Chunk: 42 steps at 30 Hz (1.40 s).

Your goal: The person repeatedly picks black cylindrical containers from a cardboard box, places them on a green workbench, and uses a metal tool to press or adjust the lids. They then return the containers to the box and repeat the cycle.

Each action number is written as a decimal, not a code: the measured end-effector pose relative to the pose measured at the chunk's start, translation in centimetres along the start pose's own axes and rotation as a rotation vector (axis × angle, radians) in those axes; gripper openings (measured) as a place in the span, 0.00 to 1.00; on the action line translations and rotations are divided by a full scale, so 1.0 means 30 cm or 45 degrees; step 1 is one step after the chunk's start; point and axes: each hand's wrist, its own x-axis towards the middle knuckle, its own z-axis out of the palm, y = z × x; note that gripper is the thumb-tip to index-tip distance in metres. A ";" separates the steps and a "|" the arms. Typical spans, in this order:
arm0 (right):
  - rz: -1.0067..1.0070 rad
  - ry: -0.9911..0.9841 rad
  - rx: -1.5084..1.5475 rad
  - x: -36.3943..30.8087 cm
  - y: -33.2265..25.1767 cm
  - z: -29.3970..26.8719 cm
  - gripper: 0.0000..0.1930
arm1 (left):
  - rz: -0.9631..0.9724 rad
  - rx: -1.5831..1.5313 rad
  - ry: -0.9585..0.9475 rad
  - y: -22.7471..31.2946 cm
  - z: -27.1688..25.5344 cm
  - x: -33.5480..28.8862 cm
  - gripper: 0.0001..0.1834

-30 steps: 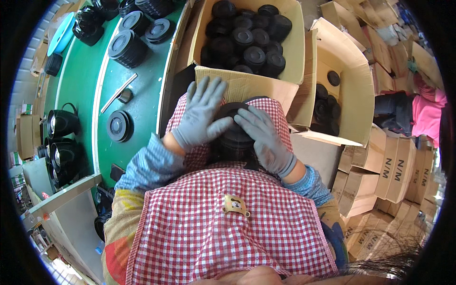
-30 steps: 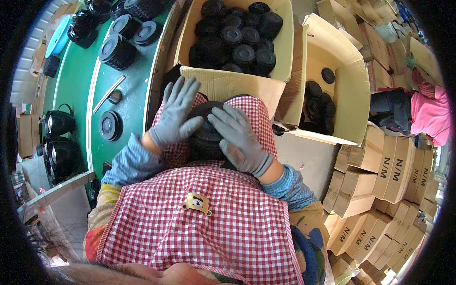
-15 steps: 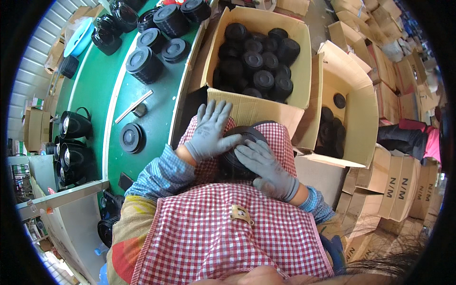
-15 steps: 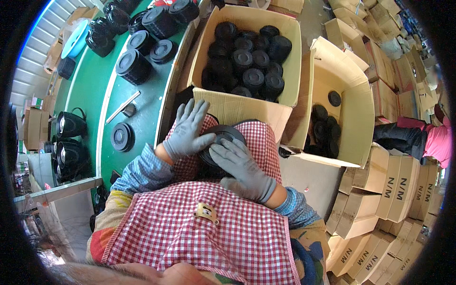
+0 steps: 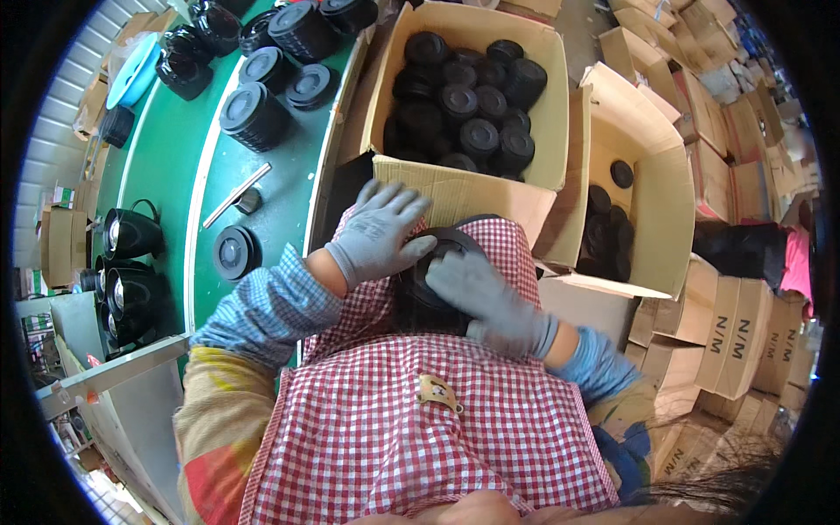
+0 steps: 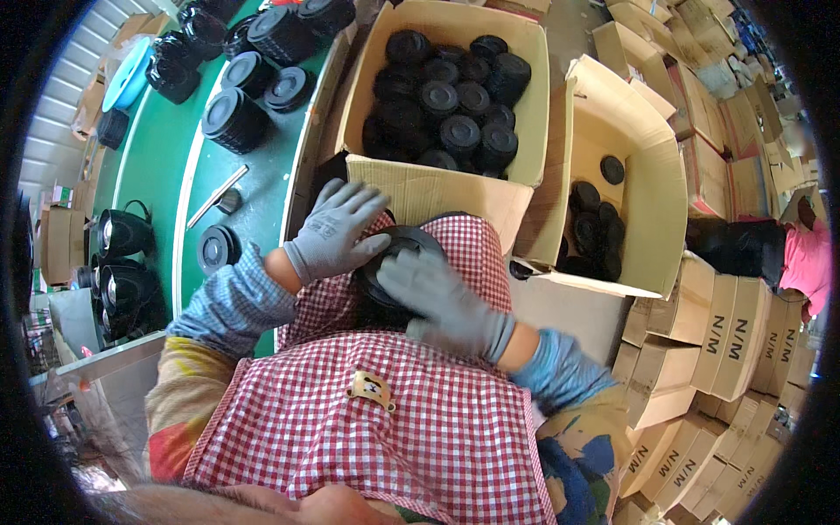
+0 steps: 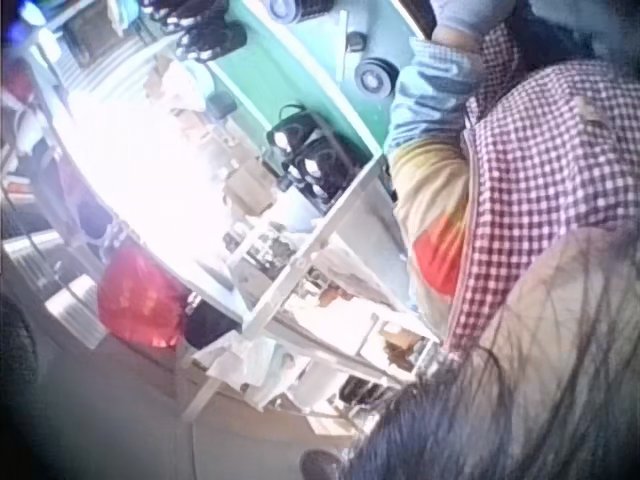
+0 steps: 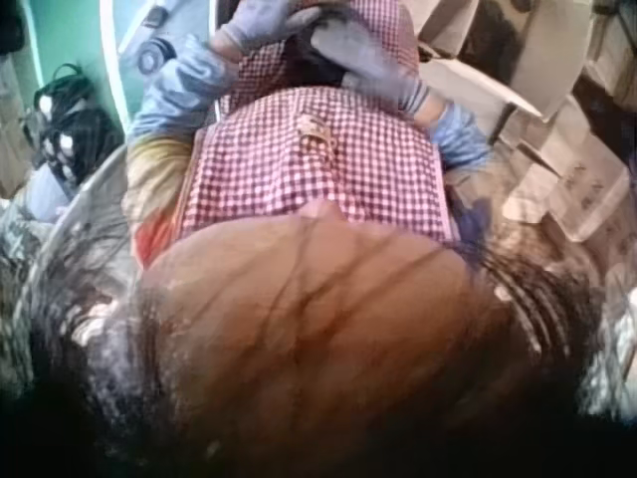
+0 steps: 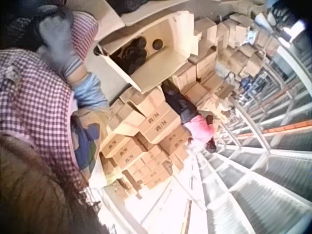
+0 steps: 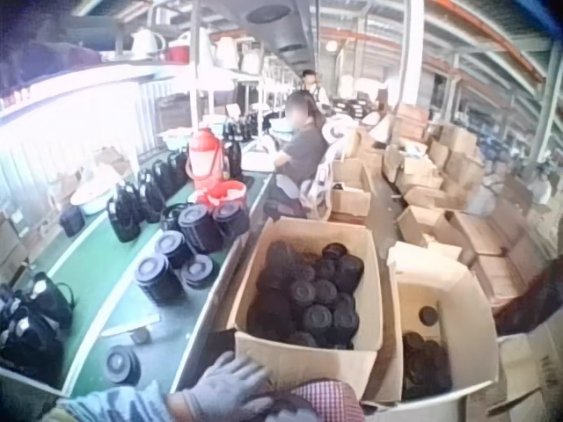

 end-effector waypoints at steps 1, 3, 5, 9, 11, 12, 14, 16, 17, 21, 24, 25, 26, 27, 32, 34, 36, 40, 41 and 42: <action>0.164 0.106 0.104 0.017 0.040 -0.044 0.50 | 0.039 -0.281 -0.139 0.016 -0.022 0.021 0.28; 0.336 -0.009 -0.530 0.080 0.055 -0.100 0.50 | -0.054 -0.723 -0.256 0.021 0.065 0.076 0.23; -0.028 -0.165 -0.354 0.197 -0.015 -0.032 0.47 | 0.110 -0.823 -0.324 -0.088 0.154 0.203 0.21; -0.217 0.005 -0.334 0.232 0.031 -0.026 0.47 | -0.083 -0.378 -0.639 0.027 0.045 0.349 0.24; -0.087 -0.265 -0.380 0.142 0.107 -0.177 0.49 | 0.316 -0.593 -0.358 -0.051 0.036 0.235 0.21; 0.163 -0.231 -0.407 0.069 0.177 -0.158 0.56 | 0.634 -0.539 -0.275 -0.093 0.110 0.208 0.21; 0.061 -0.258 -0.033 0.089 0.214 -0.125 0.49 | 0.429 -1.177 -0.099 -0.007 0.227 0.194 0.16; -0.374 -0.092 -0.306 0.229 0.066 -0.021 0.37 | 0.209 -0.787 -0.311 0.049 0.201 0.332 0.12; -0.344 -0.033 -0.328 0.276 -0.009 0.005 0.33 | 0.097 -0.585 -0.399 0.060 0.172 0.380 0.10; -0.291 -0.164 -0.434 0.210 0.127 -0.076 0.34 | 0.276 -0.603 -0.387 0.095 0.151 0.358 0.12; 0.123 -0.412 -0.062 0.116 0.223 -0.179 0.33 | 0.347 -0.948 -0.178 -0.015 0.254 0.230 0.13; 0.043 -0.329 -0.018 0.139 0.191 -0.137 0.30 | 0.292 -0.942 -0.290 -0.011 0.305 0.235 0.14; -0.026 -0.245 0.023 0.179 0.143 -0.105 0.28 | 0.223 -0.763 -0.342 0.002 0.353 0.299 0.15; -0.361 0.058 -0.294 0.229 0.055 -0.035 0.28 | 0.119 -0.572 -0.388 0.017 0.378 0.351 0.15; -0.523 0.237 -0.495 0.170 0.131 -0.067 0.27 | 0.413 -0.639 -0.508 0.108 0.162 0.370 0.15; -0.204 -0.067 -0.497 0.089 0.219 -0.126 0.31 | 0.420 -0.923 -0.208 -0.002 0.187 0.241 0.13; -0.191 -0.154 -0.470 0.119 0.181 -0.141 0.36 | 0.071 -1.179 -0.359 0.037 0.167 0.231 0.15; -0.360 0.153 -0.487 0.261 0.021 0.009 0.32 | 0.178 -0.482 -0.708 0.105 0.129 0.397 0.21; -0.335 0.255 -0.574 0.256 0.021 0.012 0.31 | 0.296 -0.345 -0.809 0.128 0.112 0.439 0.22; -0.467 0.290 -0.517 0.232 0.062 0.004 0.31 | 0.264 -0.277 -0.871 0.125 0.115 0.440 0.20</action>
